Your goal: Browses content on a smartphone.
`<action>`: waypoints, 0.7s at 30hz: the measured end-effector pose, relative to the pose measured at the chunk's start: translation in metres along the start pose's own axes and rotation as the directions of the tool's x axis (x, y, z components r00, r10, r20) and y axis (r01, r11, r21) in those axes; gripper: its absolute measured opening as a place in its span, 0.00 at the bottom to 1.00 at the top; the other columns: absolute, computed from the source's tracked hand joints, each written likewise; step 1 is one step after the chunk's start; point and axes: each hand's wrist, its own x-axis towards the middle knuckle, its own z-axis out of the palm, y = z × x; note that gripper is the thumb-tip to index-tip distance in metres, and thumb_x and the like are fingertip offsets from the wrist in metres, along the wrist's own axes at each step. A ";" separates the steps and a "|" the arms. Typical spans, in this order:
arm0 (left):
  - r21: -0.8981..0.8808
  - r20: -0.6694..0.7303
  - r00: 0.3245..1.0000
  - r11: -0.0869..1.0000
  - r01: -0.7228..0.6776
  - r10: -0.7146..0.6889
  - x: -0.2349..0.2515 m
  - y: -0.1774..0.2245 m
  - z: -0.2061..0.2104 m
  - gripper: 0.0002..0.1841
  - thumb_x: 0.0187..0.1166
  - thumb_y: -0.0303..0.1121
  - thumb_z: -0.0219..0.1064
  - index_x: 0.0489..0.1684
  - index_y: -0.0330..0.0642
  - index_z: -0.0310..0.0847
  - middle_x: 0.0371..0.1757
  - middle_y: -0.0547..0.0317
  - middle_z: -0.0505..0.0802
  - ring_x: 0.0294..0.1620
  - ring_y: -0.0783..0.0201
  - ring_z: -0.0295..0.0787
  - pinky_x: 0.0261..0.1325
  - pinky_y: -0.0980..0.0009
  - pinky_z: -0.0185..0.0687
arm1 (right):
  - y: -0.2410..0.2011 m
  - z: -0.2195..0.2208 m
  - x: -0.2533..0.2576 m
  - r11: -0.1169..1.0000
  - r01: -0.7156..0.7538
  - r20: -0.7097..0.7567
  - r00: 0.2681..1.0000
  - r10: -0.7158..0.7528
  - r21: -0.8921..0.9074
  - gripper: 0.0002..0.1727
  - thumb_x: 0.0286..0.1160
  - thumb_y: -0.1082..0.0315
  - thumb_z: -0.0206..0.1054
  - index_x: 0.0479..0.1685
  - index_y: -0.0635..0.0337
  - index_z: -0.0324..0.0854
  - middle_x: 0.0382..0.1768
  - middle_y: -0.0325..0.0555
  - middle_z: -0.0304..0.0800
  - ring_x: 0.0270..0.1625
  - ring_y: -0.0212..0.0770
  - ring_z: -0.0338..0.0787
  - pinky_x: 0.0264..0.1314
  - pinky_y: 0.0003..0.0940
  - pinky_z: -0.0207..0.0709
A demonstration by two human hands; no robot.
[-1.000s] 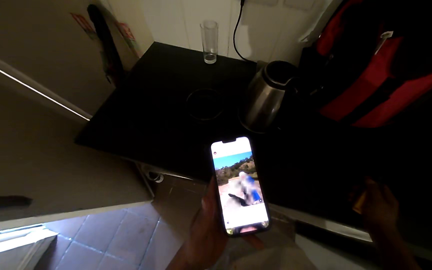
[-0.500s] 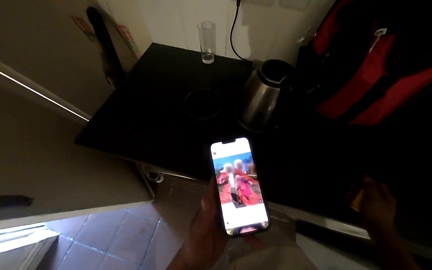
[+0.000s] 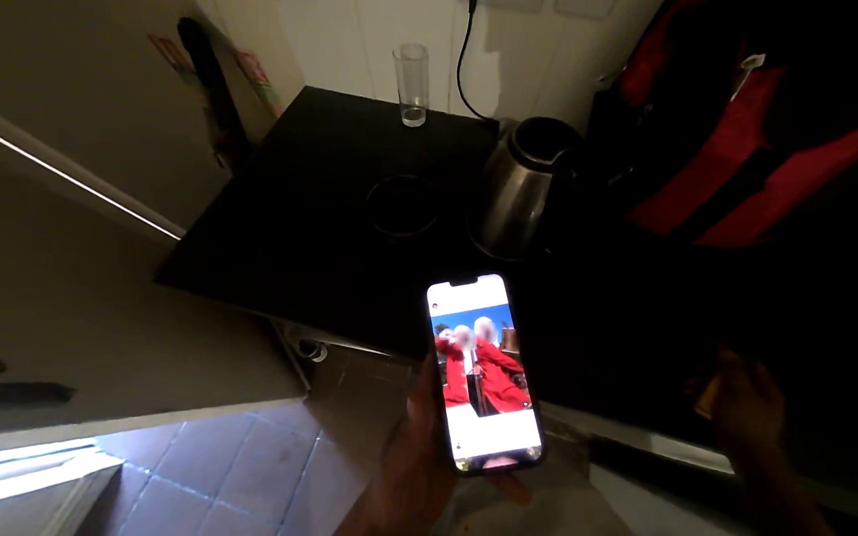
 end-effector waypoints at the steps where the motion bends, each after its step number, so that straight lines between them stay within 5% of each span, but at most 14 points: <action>1: -0.007 0.009 1.000 1.000 -0.003 0.003 0.001 0.000 0.000 0.37 0.81 0.66 0.54 0.89 0.63 0.59 0.78 0.51 0.81 0.75 0.45 0.81 0.49 0.46 0.93 | -0.001 0.000 -0.001 1.000 0.001 0.001 1.000 -0.001 0.003 0.25 0.92 0.51 0.51 0.71 0.61 0.71 0.32 0.38 0.84 0.23 0.31 0.85 0.24 0.29 0.85; 21: -0.016 -0.007 1.000 1.000 -0.011 0.011 -0.001 0.000 -0.005 0.37 0.81 0.66 0.54 0.88 0.59 0.59 0.77 0.49 0.82 0.73 0.44 0.83 0.47 0.45 0.93 | 0.000 0.001 0.001 1.000 0.008 0.001 1.000 -0.008 -0.014 0.25 0.93 0.52 0.50 0.75 0.62 0.70 0.32 0.38 0.85 0.23 0.31 0.86 0.23 0.29 0.85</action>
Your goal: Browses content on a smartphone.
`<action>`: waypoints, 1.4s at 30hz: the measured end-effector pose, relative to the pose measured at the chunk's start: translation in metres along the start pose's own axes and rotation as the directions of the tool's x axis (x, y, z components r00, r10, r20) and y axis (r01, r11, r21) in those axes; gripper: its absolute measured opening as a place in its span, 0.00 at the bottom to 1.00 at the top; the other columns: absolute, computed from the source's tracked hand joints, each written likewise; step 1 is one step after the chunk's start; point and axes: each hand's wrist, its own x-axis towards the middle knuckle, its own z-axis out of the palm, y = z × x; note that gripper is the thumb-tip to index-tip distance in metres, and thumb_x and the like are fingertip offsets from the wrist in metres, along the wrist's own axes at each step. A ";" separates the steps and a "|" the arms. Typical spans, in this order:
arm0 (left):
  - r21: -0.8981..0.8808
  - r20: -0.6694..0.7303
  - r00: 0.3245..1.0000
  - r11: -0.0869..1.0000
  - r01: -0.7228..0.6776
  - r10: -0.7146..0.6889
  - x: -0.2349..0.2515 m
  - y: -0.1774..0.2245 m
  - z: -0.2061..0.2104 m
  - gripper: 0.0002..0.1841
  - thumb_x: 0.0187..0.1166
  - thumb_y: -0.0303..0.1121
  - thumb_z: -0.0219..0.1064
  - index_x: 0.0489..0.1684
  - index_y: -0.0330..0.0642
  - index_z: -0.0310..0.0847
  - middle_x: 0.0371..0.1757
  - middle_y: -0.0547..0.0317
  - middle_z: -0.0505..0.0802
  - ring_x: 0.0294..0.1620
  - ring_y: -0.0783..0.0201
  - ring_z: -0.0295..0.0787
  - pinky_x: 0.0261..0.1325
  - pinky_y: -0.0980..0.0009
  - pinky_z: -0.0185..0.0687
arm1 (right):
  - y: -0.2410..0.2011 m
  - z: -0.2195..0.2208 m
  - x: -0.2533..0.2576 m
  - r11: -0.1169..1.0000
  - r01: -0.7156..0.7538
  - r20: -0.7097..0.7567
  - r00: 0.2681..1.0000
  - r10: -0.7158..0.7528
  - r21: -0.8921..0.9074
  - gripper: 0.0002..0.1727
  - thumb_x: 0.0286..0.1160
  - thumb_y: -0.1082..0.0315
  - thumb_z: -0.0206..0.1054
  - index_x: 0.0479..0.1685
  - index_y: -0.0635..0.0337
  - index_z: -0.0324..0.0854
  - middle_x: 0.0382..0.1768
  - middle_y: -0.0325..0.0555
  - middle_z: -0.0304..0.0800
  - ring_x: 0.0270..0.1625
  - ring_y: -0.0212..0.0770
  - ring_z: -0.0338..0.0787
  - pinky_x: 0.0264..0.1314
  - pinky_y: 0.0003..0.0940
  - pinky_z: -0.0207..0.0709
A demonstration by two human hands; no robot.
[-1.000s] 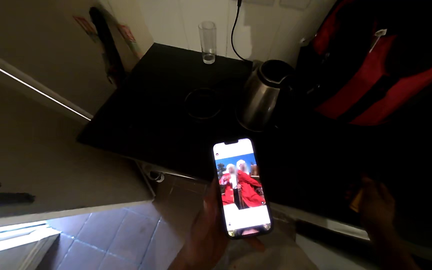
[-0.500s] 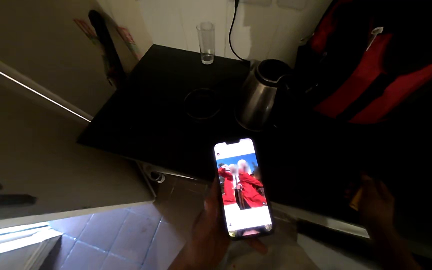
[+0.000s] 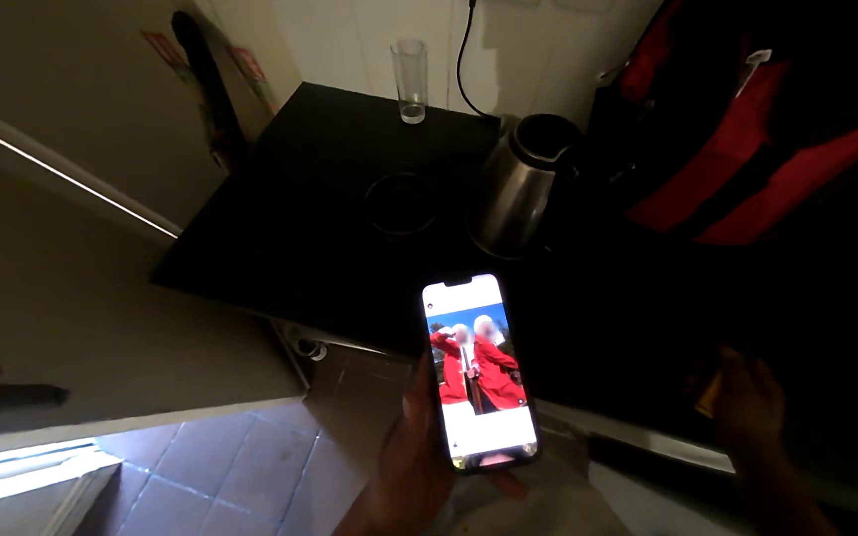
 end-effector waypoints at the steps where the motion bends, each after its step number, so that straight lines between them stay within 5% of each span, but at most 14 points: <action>1: 0.003 0.002 1.000 1.000 -0.003 0.003 0.000 0.000 -0.001 0.38 0.81 0.66 0.54 0.88 0.59 0.58 0.77 0.49 0.81 0.73 0.43 0.82 0.48 0.45 0.93 | 0.000 0.000 0.000 1.000 -0.001 -0.003 1.000 0.001 -0.001 0.25 0.92 0.52 0.50 0.74 0.62 0.70 0.32 0.38 0.84 0.22 0.31 0.85 0.23 0.30 0.85; 42: -0.027 -0.026 1.000 1.000 0.004 -0.005 0.003 0.000 -0.008 0.37 0.82 0.65 0.54 0.89 0.62 0.57 0.77 0.49 0.81 0.74 0.44 0.82 0.47 0.45 0.93 | 0.003 0.000 0.002 1.000 -0.002 -0.020 1.000 0.002 0.002 0.26 0.92 0.51 0.51 0.74 0.61 0.71 0.33 0.39 0.85 0.23 0.32 0.86 0.23 0.31 0.86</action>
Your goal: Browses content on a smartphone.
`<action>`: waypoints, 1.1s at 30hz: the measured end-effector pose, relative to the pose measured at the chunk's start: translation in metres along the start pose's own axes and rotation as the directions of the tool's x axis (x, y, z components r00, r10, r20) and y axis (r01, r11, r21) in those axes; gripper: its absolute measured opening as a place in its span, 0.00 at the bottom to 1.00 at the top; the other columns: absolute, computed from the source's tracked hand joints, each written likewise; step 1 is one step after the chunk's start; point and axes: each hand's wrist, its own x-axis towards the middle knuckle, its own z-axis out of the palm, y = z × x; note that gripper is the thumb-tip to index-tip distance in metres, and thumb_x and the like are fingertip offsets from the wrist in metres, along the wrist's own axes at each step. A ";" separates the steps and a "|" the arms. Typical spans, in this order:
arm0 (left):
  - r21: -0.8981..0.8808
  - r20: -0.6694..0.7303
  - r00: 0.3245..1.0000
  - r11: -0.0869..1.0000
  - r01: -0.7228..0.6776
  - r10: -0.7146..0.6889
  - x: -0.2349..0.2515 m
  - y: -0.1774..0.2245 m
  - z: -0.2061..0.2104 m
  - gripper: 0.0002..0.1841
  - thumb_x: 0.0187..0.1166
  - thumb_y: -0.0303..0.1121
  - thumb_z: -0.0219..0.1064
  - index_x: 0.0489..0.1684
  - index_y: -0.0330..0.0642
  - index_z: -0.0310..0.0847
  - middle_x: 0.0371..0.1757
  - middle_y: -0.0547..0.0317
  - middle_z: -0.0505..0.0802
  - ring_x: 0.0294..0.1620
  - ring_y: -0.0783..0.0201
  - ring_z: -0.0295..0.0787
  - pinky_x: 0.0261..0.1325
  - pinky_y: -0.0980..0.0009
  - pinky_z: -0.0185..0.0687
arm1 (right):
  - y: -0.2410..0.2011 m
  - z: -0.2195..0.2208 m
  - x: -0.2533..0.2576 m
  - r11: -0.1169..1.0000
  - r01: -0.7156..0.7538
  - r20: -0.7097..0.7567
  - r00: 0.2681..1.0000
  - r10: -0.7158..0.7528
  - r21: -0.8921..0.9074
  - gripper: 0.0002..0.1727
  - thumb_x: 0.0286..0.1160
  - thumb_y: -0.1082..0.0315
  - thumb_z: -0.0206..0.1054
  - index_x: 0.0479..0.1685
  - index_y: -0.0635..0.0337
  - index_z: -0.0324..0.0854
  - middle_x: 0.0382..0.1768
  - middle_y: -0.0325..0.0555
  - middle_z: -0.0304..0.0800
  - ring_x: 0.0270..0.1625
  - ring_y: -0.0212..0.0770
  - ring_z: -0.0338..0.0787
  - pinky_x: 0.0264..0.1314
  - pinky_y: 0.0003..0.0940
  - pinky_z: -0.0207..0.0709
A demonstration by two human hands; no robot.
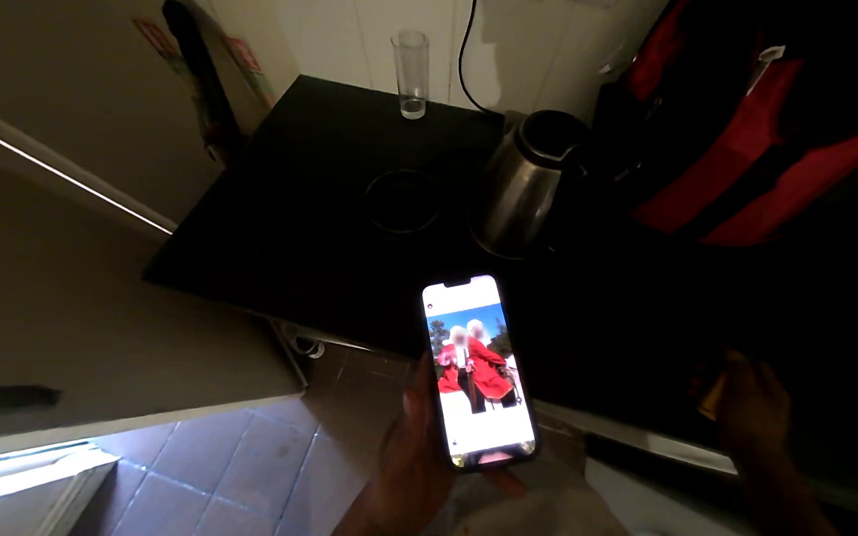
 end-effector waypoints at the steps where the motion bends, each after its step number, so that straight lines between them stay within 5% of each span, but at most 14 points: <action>1: 0.000 0.002 1.000 1.000 0.002 -0.002 0.000 0.000 0.000 0.37 0.82 0.65 0.54 0.89 0.62 0.58 0.78 0.50 0.81 0.74 0.44 0.82 0.48 0.46 0.93 | 0.000 0.000 0.000 1.000 0.002 0.000 1.000 -0.002 0.003 0.26 0.92 0.51 0.51 0.74 0.61 0.71 0.33 0.39 0.84 0.23 0.32 0.86 0.23 0.31 0.85; 9: 0.042 -0.104 0.995 0.999 0.003 0.001 0.000 0.000 0.002 0.37 0.78 0.66 0.57 0.85 0.60 0.65 0.74 0.55 0.85 0.71 0.49 0.85 0.47 0.47 0.94 | -0.005 0.002 0.001 1.000 -0.007 0.007 1.000 0.007 0.015 0.25 0.92 0.50 0.51 0.69 0.63 0.72 0.31 0.39 0.84 0.22 0.32 0.85 0.23 0.31 0.85; 33: 0.062 -0.108 0.994 0.998 -0.008 0.014 -0.010 -0.003 0.008 0.41 0.79 0.65 0.58 0.90 0.57 0.53 0.76 0.56 0.83 0.73 0.48 0.83 0.54 0.44 0.91 | -0.005 -0.001 -0.001 0.999 -0.020 0.016 1.000 0.019 0.038 0.26 0.92 0.51 0.50 0.74 0.62 0.69 0.31 0.40 0.84 0.22 0.34 0.86 0.23 0.33 0.85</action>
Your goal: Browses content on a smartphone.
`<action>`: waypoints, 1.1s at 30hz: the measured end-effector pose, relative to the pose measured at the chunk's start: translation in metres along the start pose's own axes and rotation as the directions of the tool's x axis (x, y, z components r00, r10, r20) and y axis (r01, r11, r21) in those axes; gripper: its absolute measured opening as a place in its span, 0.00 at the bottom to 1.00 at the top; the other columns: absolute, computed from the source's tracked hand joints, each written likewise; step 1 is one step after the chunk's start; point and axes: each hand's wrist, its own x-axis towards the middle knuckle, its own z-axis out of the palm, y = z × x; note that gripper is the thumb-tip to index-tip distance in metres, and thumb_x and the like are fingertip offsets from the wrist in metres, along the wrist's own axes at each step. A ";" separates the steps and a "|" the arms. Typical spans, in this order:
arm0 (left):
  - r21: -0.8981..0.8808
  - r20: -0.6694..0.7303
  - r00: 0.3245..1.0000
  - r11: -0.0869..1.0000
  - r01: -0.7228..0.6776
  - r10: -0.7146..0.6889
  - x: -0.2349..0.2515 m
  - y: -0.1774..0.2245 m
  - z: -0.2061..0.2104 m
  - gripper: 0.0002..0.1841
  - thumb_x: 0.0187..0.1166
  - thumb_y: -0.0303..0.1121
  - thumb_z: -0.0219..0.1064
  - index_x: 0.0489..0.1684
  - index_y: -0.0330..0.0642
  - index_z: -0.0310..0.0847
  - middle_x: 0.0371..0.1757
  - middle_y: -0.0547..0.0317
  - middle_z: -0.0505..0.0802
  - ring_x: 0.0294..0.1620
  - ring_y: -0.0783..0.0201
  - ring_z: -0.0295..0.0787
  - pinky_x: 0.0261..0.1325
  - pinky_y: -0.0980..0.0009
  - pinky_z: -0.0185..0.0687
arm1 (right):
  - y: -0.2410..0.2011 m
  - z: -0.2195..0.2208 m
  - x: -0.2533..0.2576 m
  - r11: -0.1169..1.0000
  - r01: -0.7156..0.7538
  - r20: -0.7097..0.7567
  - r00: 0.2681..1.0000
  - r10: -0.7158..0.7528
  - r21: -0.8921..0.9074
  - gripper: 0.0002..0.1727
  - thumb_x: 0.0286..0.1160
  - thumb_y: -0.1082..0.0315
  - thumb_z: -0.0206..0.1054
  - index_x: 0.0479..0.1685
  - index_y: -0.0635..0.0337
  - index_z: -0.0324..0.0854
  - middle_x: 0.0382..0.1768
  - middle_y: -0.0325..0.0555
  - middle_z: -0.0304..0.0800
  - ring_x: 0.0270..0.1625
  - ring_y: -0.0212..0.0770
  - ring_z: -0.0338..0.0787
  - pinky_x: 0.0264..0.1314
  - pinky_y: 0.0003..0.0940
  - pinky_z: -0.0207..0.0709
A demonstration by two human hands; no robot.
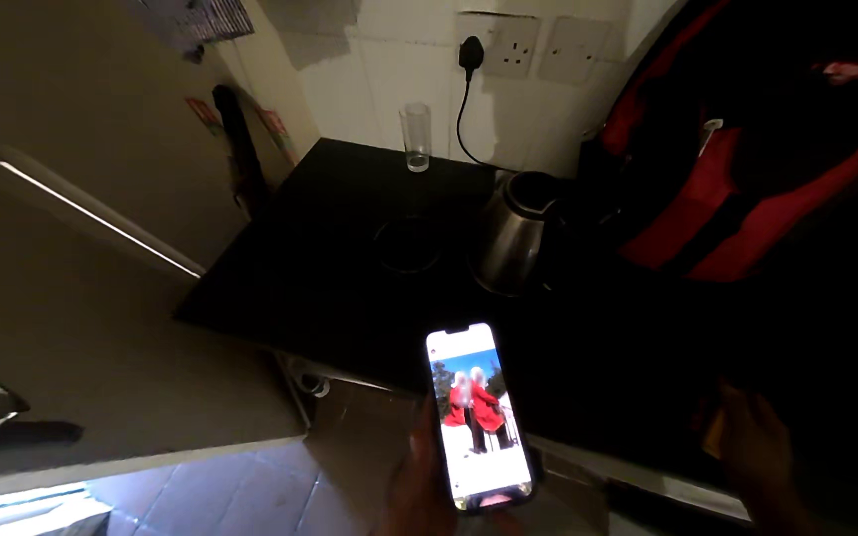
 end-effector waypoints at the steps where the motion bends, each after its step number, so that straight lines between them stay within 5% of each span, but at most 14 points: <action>1: 0.008 -0.002 1.000 1.000 0.000 0.000 0.000 0.001 0.001 0.41 0.79 0.65 0.57 0.90 0.57 0.52 0.76 0.56 0.84 0.73 0.48 0.84 0.52 0.44 0.92 | -0.001 0.001 -0.001 1.000 -0.003 0.002 1.000 0.003 -0.006 0.26 0.91 0.51 0.51 0.74 0.62 0.69 0.31 0.40 0.84 0.23 0.34 0.86 0.23 0.33 0.85; 13: -0.009 0.006 1.000 1.000 -0.014 0.014 0.001 0.002 -0.001 0.38 0.79 0.66 0.57 0.88 0.60 0.57 0.74 0.54 0.85 0.71 0.46 0.85 0.45 0.44 0.93 | 0.001 -0.001 -0.001 1.000 0.010 0.020 1.000 -0.011 0.022 0.25 0.91 0.52 0.51 0.74 0.62 0.70 0.32 0.39 0.85 0.22 0.33 0.86 0.23 0.31 0.85; 33: -0.032 0.019 1.000 0.999 -0.008 0.009 0.006 0.002 -0.007 0.39 0.80 0.64 0.57 0.89 0.59 0.52 0.75 0.55 0.84 0.69 0.46 0.86 0.45 0.47 0.94 | -0.001 -0.001 -0.002 1.000 -0.015 -0.003 1.000 0.015 -0.011 0.26 0.92 0.52 0.50 0.76 0.63 0.69 0.32 0.39 0.84 0.23 0.33 0.86 0.24 0.31 0.85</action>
